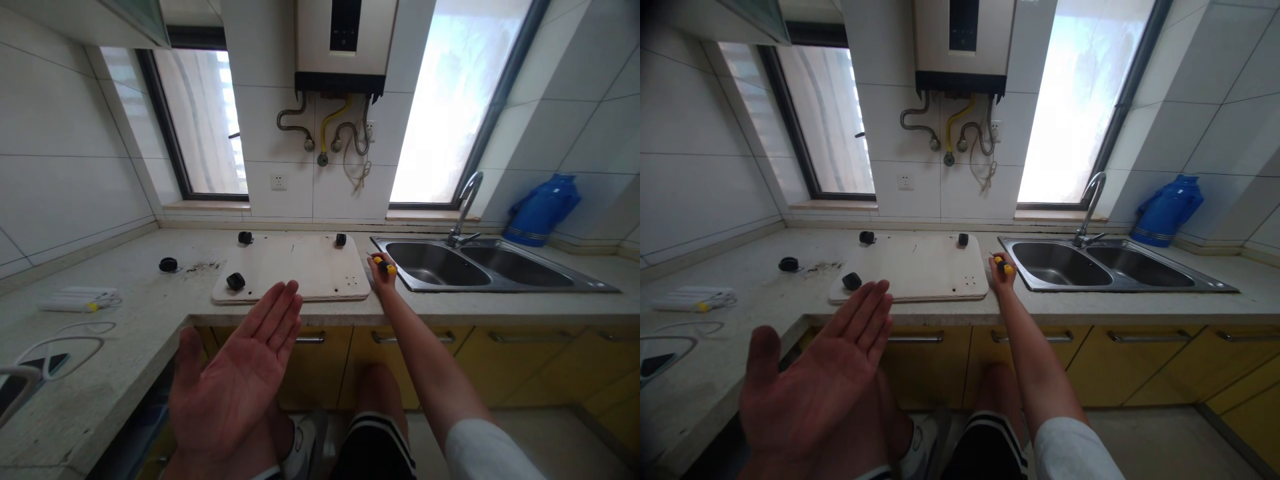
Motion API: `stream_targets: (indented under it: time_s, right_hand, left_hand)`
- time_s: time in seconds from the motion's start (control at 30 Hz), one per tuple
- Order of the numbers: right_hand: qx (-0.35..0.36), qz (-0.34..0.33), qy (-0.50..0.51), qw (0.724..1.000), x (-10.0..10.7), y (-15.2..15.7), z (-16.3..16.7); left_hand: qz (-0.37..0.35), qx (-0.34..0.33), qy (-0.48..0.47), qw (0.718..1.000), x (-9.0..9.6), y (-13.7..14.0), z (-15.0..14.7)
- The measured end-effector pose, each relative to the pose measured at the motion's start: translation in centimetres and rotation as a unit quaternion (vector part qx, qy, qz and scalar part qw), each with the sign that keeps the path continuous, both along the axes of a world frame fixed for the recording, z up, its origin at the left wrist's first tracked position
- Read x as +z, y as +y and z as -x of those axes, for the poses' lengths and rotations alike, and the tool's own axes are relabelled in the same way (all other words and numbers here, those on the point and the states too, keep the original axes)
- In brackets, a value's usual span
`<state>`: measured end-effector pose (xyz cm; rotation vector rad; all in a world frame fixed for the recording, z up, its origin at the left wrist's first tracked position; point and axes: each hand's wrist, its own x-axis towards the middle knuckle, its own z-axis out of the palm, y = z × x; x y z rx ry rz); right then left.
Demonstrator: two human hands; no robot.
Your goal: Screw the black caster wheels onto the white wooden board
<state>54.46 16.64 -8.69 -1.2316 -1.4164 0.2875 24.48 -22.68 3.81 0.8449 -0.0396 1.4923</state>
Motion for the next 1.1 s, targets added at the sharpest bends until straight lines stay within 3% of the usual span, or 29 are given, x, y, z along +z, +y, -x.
stream_targets:
  time_s: [0.13,0.27,0.4,0.5,0.6,0.77,0.83,0.9,0.93,1.1]
  right_hand:
    - [-0.003,0.007,0.007,1.000,-0.2,0.1,0.2]
    - [-0.005,0.023,0.008,1.000,-0.5,0.4,0.4]
    - [-0.005,0.031,0.006,0.999,-0.7,0.8,0.6]
    - [-0.006,0.034,0.007,0.999,-0.7,0.8,0.6]
    - [-0.002,0.030,0.011,0.999,-0.8,0.5,0.7]
    - [0.012,0.024,0.008,1.000,-0.9,0.1,0.5]
    - [0.012,0.028,0.009,0.999,-1.0,0.3,0.5]
    - [0.007,0.034,0.014,0.999,-1.0,0.6,0.6]
    - [0.002,0.037,0.017,0.999,-1.0,0.7,0.6]
    - [0.000,0.043,0.025,0.999,-1.1,1.2,0.7]
  left_hand:
    - [0.023,0.020,0.008,0.999,-0.3,0.3,-0.2]
    - [0.079,0.085,0.035,0.993,-0.2,1.0,-0.4]
    - [0.169,0.187,0.154,0.955,0.3,2.3,0.4]
    - [0.205,0.291,0.321,0.878,0.6,4.1,1.8]
    - [0.185,0.384,0.429,0.796,1.0,6.8,3.8]
    - [0.155,0.466,0.496,0.716,1.6,13.7,9.0]
    - [0.159,0.506,0.521,0.669,1.5,16.6,11.9]
    - [0.188,0.544,0.552,0.603,1.4,19.0,15.3]
    - [0.205,0.551,0.576,0.568,1.4,19.8,17.0]
    - [0.267,0.567,0.610,0.484,1.0,21.1,24.2]
